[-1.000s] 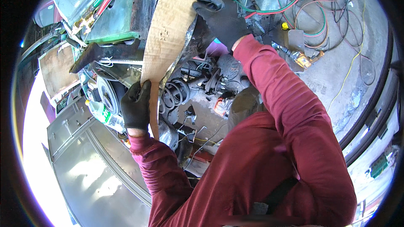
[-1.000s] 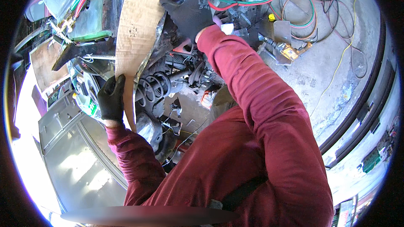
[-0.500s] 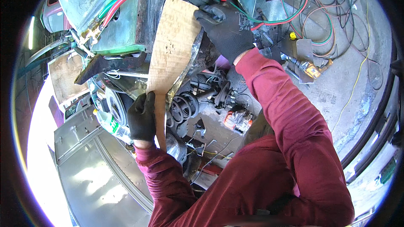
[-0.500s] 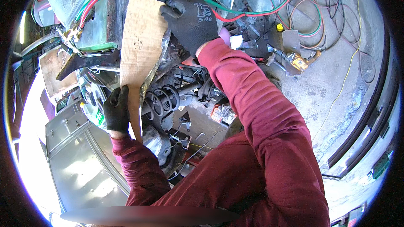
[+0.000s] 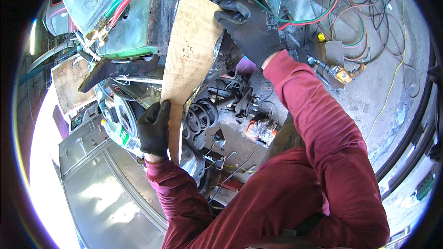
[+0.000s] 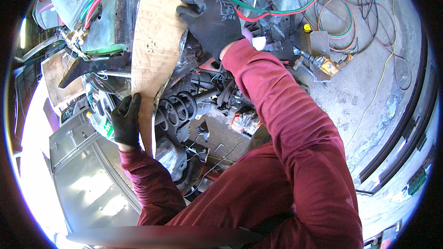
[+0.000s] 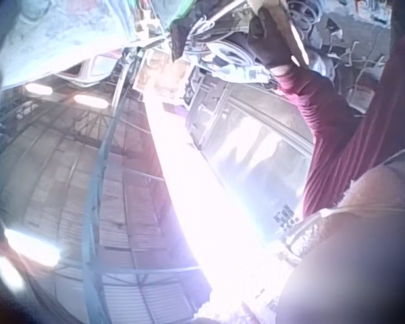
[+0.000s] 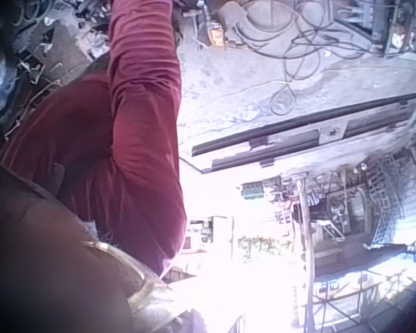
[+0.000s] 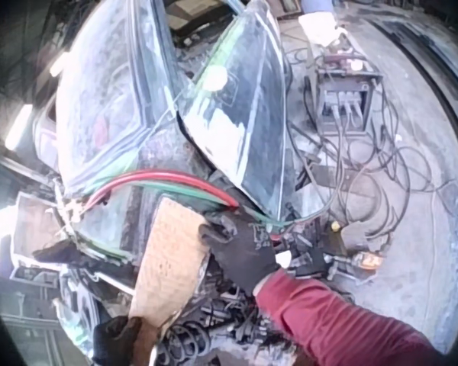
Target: The person positions a piece of cardboard over the front of a car engine bay and uses tin snips to cut the cardboard. After cutting, the person removes the cardboard and places it on the floor.
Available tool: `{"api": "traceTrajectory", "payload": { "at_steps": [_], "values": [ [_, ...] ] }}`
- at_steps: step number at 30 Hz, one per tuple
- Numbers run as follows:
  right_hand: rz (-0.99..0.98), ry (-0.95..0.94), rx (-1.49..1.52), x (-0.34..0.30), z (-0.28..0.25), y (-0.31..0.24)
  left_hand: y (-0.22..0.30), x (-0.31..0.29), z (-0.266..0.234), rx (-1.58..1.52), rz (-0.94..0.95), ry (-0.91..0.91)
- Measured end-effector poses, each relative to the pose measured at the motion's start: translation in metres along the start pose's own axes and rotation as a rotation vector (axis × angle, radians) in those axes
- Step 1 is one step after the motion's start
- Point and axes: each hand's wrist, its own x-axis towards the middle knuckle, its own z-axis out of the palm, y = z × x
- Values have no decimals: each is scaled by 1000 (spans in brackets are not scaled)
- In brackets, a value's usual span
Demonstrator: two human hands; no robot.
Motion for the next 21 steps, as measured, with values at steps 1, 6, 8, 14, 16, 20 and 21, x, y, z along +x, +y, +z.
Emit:
{"api": "traceTrajectory", "payload": {
  "at_steps": [1, 6, 8, 14, 16, 20, 21],
  "values": [
    [-12, 9, 4, 0, 0, 1, 0, 0, 1, 4, -4, 5],
    [54, 34, 158, -5, -2, 5, 0, -4, 7, 4, 48, 63],
    [45, -24, 153, -4, -3, 10, 0, -6, 9, 0, 67, 82],
    [61, -82, 122, 0, -9, 26, 0, -11, 17, 22, 77, 164],
    [18, -108, 198, 1, -15, 26, 1, -12, 19, -2, 94, 173],
    [39, -189, 406, 5, -21, 17, 0, -15, 24, -24, 64, 220],
    [70, -187, 432, 5, -21, 14, 0, -15, 24, -32, 70, 214]
  ]
}}
